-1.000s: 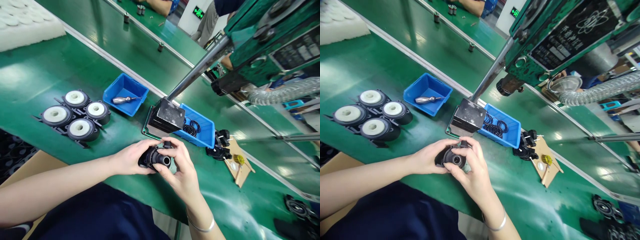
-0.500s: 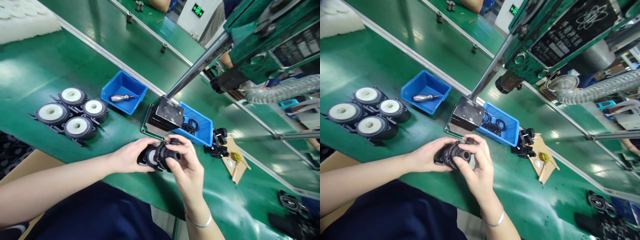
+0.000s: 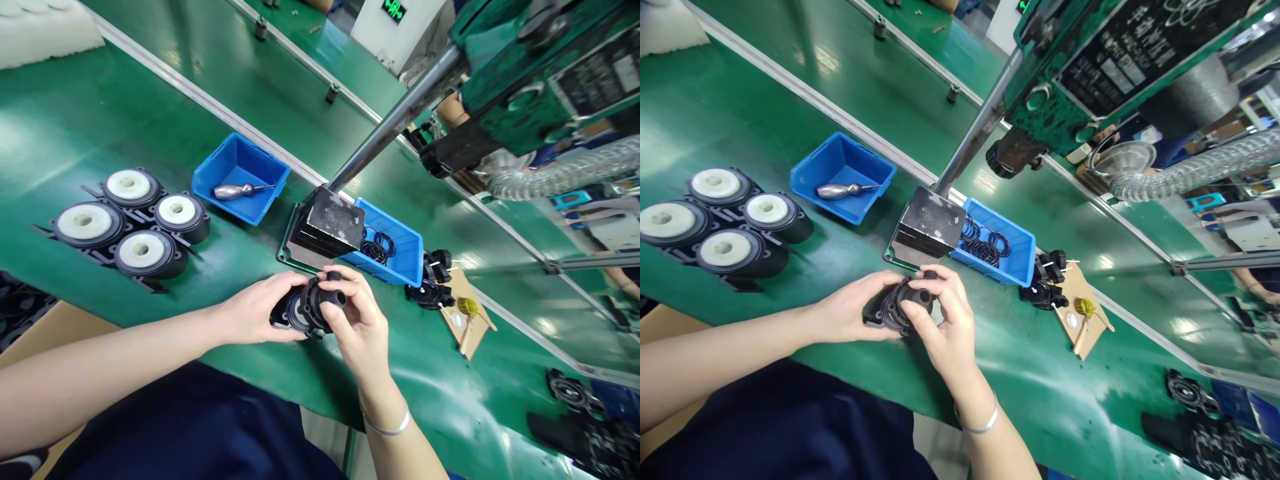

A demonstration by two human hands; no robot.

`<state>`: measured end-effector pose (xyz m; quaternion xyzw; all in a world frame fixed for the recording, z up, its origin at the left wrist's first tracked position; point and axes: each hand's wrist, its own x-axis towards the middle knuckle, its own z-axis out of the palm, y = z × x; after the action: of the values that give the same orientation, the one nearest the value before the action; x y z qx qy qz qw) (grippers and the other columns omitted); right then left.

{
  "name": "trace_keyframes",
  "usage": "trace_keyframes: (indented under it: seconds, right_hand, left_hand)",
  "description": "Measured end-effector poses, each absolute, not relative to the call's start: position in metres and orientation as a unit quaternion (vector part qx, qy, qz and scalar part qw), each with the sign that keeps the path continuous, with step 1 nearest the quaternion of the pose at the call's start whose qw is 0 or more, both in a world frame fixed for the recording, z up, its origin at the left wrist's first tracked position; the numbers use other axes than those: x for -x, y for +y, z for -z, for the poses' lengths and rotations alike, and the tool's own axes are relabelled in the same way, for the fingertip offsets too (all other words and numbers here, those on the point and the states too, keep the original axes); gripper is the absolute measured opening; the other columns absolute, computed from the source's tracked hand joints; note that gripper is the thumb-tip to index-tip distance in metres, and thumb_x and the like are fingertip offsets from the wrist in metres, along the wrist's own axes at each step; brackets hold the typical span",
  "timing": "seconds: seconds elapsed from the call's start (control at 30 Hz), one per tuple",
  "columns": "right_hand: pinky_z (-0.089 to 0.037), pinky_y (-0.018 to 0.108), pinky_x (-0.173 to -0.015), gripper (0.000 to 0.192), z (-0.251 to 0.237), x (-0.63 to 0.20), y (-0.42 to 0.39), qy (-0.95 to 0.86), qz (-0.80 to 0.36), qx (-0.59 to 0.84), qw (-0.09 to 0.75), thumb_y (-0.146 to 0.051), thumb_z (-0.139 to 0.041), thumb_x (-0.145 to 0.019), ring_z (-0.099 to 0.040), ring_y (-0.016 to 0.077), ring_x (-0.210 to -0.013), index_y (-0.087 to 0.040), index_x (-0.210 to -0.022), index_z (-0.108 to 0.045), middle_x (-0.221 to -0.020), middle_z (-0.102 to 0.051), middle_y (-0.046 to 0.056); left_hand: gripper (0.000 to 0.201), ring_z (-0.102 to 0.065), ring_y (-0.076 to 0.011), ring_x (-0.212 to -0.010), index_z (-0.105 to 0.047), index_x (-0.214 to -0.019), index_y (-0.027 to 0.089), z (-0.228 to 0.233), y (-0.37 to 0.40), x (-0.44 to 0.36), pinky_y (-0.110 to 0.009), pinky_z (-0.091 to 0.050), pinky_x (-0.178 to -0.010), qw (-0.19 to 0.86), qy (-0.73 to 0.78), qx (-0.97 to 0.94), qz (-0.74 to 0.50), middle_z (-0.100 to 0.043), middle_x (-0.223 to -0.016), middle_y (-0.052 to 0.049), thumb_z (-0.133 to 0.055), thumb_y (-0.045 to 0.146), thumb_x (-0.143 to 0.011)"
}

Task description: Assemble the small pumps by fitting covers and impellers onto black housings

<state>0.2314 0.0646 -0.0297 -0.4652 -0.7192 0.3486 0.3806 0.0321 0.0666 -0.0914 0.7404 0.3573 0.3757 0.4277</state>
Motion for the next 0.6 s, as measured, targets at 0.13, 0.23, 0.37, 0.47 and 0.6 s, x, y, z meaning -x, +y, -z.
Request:
trace_keyframes:
  seconds: [0.13, 0.23, 0.37, 0.47, 0.6]
  right_hand:
    - [-0.048, 0.043, -0.105, 0.029, 0.027, -0.232, 0.061, -0.796, -0.272, 0.423, 0.338, -0.025, -0.077, -0.085, -0.056, 0.0237, -0.124, -0.024, -0.112, -0.066, -0.128, -0.057, 0.011]
    - [-0.05, 0.042, -0.103, 0.03, 0.033, -0.231, 0.06, -0.806, -0.263, 0.417, 0.329, -0.026, -0.077, -0.084, -0.057, 0.0232, -0.122, -0.024, -0.111, -0.065, -0.128, -0.057, 0.012]
    - [-0.051, 0.043, -0.103, 0.028, 0.041, -0.23, 0.058, -0.797, -0.256, 0.433, 0.333, -0.025, -0.076, -0.085, -0.057, 0.0233, -0.123, -0.024, -0.11, -0.065, -0.127, -0.057, 0.011]
    - [-0.05, 0.042, -0.104, 0.028, 0.04, -0.228, 0.057, -0.796, -0.249, 0.437, 0.335, -0.024, -0.076, -0.085, -0.056, 0.0231, -0.123, -0.024, -0.11, -0.065, -0.126, -0.057, 0.011]
    - [-0.05, 0.042, -0.104, 0.028, 0.037, -0.226, 0.056, -0.798, -0.246, 0.438, 0.334, -0.023, -0.075, -0.085, -0.056, 0.0229, -0.124, -0.024, -0.111, -0.064, -0.126, -0.057, 0.011]
  left_hand:
    - [0.064, -0.066, -0.0267, -0.113, -0.046, -0.128, 0.021, 0.091, 0.067, -0.032, -0.04, -0.055, -0.098, 0.431, 0.35, -0.743, -0.374, -0.065, -0.126, -0.011, -0.081, 0.037, -0.077]
    - [0.065, -0.065, -0.0264, -0.117, -0.045, -0.131, 0.022, 0.092, 0.067, -0.032, -0.04, -0.053, -0.101, 0.44, 0.348, -0.737, -0.377, -0.063, -0.13, -0.011, -0.08, 0.035, -0.078]
    - [0.071, -0.063, -0.0275, -0.121, -0.044, -0.135, 0.022, 0.094, 0.066, -0.033, -0.043, -0.052, -0.104, 0.457, 0.348, -0.722, -0.384, -0.062, -0.132, -0.012, -0.081, 0.035, -0.076]
    - [0.071, -0.063, -0.0274, -0.12, -0.044, -0.135, 0.023, 0.095, 0.066, -0.033, -0.043, -0.052, -0.105, 0.458, 0.352, -0.721, -0.383, -0.062, -0.132, -0.012, -0.081, 0.035, -0.076]
    - [0.068, -0.064, -0.027, -0.12, -0.045, -0.134, 0.023, 0.094, 0.067, -0.033, -0.042, -0.052, -0.104, 0.455, 0.352, -0.726, -0.377, -0.062, -0.131, -0.011, -0.08, 0.035, -0.077]
